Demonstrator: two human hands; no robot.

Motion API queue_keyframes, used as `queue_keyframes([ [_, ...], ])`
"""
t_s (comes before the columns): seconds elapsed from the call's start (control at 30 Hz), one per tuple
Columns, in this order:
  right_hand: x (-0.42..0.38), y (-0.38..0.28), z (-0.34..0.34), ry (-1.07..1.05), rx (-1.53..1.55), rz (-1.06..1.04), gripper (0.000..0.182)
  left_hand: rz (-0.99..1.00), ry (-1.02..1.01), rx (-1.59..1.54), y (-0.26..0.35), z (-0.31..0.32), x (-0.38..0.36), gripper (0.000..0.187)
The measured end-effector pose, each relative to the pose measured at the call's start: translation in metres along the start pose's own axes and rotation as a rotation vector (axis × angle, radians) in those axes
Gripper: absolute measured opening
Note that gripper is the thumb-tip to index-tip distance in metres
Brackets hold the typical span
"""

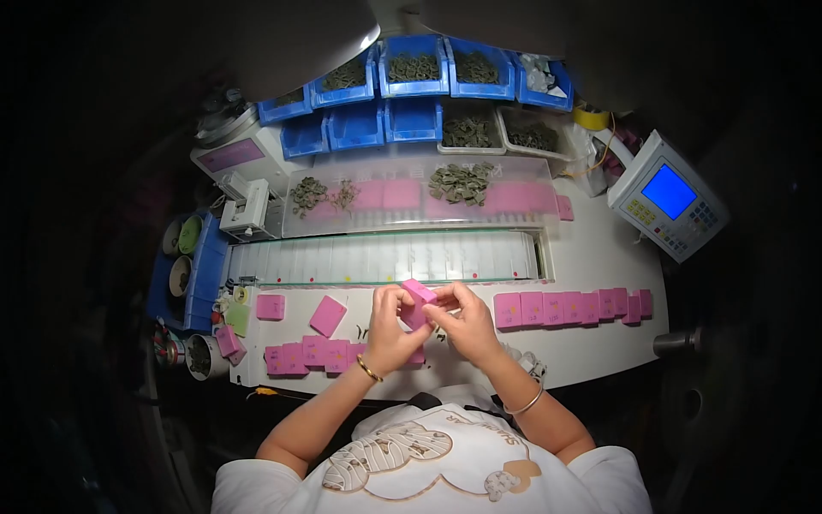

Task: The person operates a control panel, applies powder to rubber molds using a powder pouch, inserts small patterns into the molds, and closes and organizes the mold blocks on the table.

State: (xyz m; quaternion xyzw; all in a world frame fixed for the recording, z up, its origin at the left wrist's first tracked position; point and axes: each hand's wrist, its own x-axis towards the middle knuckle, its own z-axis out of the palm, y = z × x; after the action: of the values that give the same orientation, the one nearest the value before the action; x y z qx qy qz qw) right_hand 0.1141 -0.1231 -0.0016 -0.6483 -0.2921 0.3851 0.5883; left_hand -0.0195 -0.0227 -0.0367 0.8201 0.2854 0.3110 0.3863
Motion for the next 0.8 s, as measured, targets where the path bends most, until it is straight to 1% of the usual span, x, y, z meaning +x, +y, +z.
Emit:
queue_keyframes([
  [0.03, 0.0, 0.002, -0.004, -0.003, 0.091, 0.136, 0.021, -0.129, -0.089, -0.11, -0.015, -0.003, 0.005, 0.046],
  [0.07, 0.003, 0.013, -0.013, -0.025, 0.05, 0.161, 0.024, -0.111, -0.056, -0.008, -0.039, -0.007, 0.011, 0.04],
  [0.1, 0.002, 0.014, -0.019, -0.025, 0.048, 0.156, 0.024, -0.177, -0.016, 0.012, -0.069, -0.013, 0.021, 0.039],
  [0.13, 0.001, 0.015, -0.025, 0.046, -0.027, 0.083, 0.027, -0.236, 0.066, 0.039, -0.103, -0.019, 0.03, 0.038],
  [0.17, 0.0, 0.016, -0.033, 0.119, -0.1, 0.012, 0.029, -0.249, 0.146, 0.142, -0.138, -0.032, 0.04, 0.038],
  [0.2, 0.001, 0.024, -0.047, 0.143, -0.091, -0.015, 0.032, -0.262, 0.227, 0.244, -0.17, -0.046, 0.05, 0.038],
  [0.23, 0.0, 0.028, -0.061, 0.15, -0.093, -0.019, 0.032, -0.325, 0.295, 0.335, -0.2, -0.058, 0.059, 0.039],
  [0.3, -0.006, 0.036, -0.085, 0.289, -0.036, -0.008, 0.033, -0.435, 0.351, 0.465, -0.209, -0.083, 0.069, 0.038],
  [0.37, -0.013, 0.047, -0.109, 0.323, -0.042, -0.015, 0.034, -0.476, 0.281, 0.592, -0.221, -0.095, 0.071, 0.039],
  [0.43, -0.024, 0.053, -0.125, 0.353, -0.048, -0.019, 0.034, -0.465, 0.275, 0.626, -0.234, -0.094, 0.073, 0.041],
  [0.5, -0.038, 0.058, -0.135, 0.434, -0.123, 0.08, 0.034, -0.461, 0.269, 0.662, -0.243, -0.091, 0.074, 0.042],
  [0.57, -0.051, 0.069, -0.143, 0.462, -0.152, 0.124, 0.033, -0.401, 0.261, 0.607, -0.246, -0.095, 0.078, 0.042],
  [0.6, -0.056, 0.074, -0.147, 0.495, -0.181, 0.16, 0.033, -0.409, 0.269, 0.614, -0.244, -0.096, 0.079, 0.042],
  [0.63, -0.061, 0.079, -0.152, 0.481, -0.18, 0.158, 0.033, -0.412, 0.255, 0.637, -0.24, -0.095, 0.079, 0.041],
  [0.67, -0.066, 0.083, -0.156, 0.528, -0.189, 0.207, 0.033, -0.417, 0.243, 0.66, -0.236, -0.096, 0.08, 0.041],
  [0.7, -0.07, 0.087, -0.161, 0.573, -0.199, 0.256, 0.033, -0.429, 0.256, 0.67, -0.236, -0.098, 0.081, 0.041],
  [0.73, -0.073, 0.088, -0.165, 0.549, -0.198, 0.255, 0.033, -0.376, 0.22, 0.614, -0.237, -0.102, 0.08, 0.037],
  [0.77, -0.076, 0.087, -0.17, 0.596, -0.205, 0.259, 0.032, -0.325, 0.184, 0.56, -0.24, -0.111, 0.078, 0.034],
  [0.8, -0.078, 0.087, -0.174, 0.642, -0.211, 0.265, 0.032, -0.344, 0.197, 0.575, -0.242, -0.124, 0.074, 0.034],
])
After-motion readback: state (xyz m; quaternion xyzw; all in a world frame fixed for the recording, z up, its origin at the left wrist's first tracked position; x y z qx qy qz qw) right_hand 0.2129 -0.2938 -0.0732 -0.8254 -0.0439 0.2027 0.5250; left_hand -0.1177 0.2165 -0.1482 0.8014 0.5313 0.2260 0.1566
